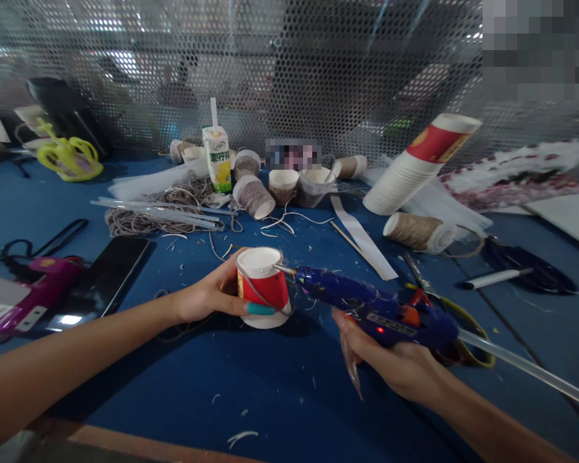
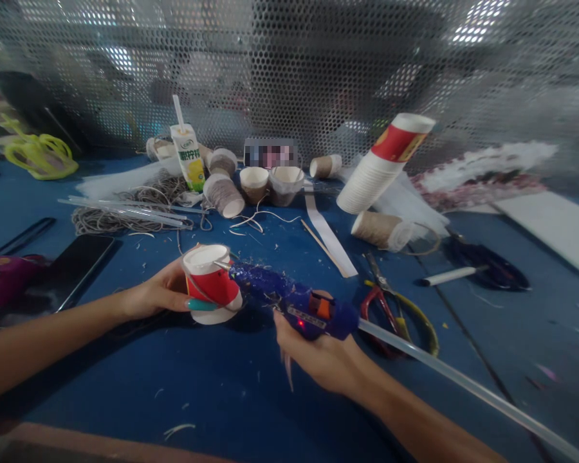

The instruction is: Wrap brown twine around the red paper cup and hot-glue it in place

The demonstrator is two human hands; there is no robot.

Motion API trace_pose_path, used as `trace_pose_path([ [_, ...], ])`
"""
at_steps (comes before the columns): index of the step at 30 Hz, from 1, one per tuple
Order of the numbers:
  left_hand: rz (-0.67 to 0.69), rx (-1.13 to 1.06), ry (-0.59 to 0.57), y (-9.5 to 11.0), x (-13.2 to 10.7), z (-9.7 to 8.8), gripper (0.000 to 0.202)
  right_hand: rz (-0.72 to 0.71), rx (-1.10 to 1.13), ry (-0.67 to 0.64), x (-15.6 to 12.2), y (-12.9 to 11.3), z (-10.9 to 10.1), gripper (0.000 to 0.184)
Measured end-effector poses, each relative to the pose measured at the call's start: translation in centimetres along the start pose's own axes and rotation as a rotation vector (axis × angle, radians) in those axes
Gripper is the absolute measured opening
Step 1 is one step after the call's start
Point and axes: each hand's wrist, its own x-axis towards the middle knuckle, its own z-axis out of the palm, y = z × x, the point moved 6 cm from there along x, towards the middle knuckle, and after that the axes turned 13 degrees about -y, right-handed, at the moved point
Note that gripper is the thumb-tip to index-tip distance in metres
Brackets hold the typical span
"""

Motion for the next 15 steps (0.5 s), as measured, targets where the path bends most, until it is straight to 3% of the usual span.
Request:
trace_pose_path([
  [15, 0.031, 0.037, 0.019, 0.08, 0.0, -0.07, 0.058, -0.043, -0.002, 0.014, 0.05, 0.22, -0.18, 0.037],
])
